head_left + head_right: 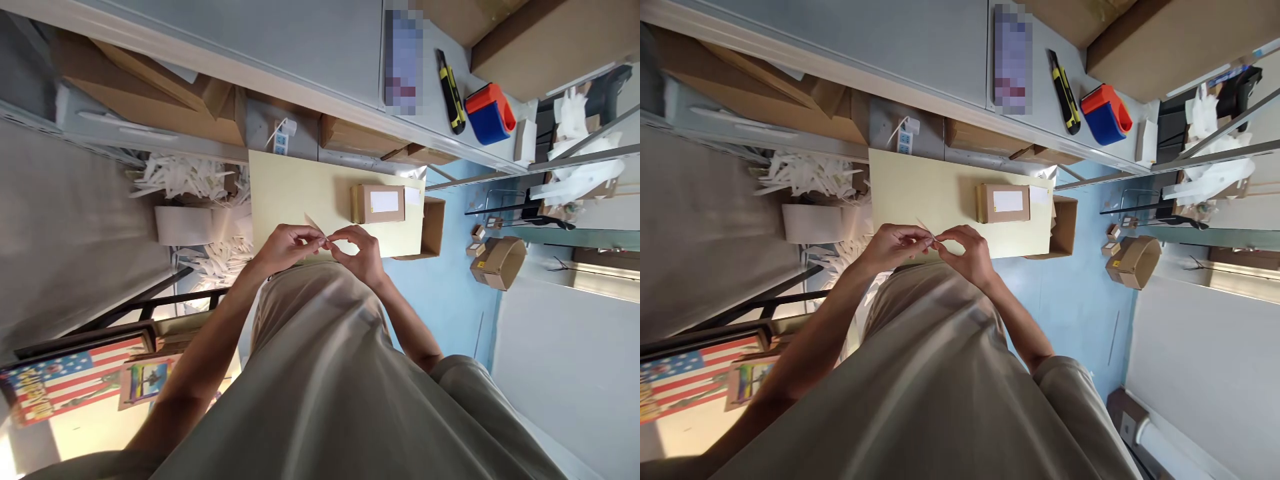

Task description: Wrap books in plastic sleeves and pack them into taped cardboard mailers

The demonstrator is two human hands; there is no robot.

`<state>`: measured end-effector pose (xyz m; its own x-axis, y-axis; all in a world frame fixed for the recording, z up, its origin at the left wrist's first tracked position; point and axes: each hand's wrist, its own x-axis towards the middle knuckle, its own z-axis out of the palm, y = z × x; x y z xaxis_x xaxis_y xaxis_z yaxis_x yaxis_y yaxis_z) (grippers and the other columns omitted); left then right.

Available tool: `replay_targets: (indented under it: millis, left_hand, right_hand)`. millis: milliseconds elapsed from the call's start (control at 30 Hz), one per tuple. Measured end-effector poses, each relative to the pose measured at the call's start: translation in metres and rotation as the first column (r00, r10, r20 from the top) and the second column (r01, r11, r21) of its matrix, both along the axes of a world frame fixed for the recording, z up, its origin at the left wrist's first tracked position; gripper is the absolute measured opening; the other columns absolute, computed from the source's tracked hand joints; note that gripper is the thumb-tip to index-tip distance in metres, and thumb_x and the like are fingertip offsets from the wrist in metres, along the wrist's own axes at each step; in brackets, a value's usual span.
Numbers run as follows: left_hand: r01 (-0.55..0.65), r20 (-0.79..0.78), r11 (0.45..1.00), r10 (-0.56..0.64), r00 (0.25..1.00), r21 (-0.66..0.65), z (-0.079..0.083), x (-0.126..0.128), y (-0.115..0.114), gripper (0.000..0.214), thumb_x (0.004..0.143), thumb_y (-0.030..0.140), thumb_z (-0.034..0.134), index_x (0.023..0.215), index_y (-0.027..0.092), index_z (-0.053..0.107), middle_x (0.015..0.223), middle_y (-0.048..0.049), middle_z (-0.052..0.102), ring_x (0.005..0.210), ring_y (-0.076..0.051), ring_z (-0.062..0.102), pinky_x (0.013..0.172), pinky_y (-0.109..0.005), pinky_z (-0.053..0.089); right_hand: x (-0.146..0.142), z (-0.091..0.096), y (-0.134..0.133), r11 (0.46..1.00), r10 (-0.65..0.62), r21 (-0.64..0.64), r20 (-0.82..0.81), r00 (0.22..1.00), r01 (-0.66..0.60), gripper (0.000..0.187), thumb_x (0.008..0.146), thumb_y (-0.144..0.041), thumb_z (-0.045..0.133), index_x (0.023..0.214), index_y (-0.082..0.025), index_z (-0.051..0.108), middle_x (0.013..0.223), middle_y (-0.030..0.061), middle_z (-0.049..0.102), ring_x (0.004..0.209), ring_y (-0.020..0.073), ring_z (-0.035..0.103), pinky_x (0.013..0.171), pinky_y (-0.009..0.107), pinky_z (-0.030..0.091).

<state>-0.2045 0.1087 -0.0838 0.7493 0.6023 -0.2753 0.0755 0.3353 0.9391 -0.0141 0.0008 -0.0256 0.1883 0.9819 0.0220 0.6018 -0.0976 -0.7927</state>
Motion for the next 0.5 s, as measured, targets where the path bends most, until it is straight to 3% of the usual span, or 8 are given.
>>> replay_targets:
  millis: [367,500]
  left_hand:
    - [-0.012,0.058,0.997,0.008,0.998,0.075,-0.003,-0.004,0.004,0.027,0.092,0.044,0.077,0.087,0.019,0.084,0.082,-0.0058,0.082,0.071,-0.017,0.075,0.059,-0.022,0.055]
    - [-0.027,0.015,0.992,0.025,1.0,0.126,-0.013,-0.003,0.002,0.025,0.089,0.042,0.076,0.084,0.019,0.082,0.08,-0.0055,0.082,0.075,-0.018,0.076,0.062,-0.023,0.054]
  right_hand:
    - [-0.011,0.001,0.009,0.978,-0.089,-0.192,-0.058,0.994,0.077,0.009,0.098,-0.033,0.075,0.095,-0.027,0.082,0.097,0.0035,0.085,0.093,0.023,0.077,0.085,0.039,0.061]
    - [-0.012,-0.004,0.011,0.957,-0.167,-0.258,-0.111,0.98,0.133,0.014,0.096,-0.038,0.072,0.089,-0.027,0.077,0.094,0.003,0.082,0.09,0.0219,0.075,0.085,0.038,0.059]
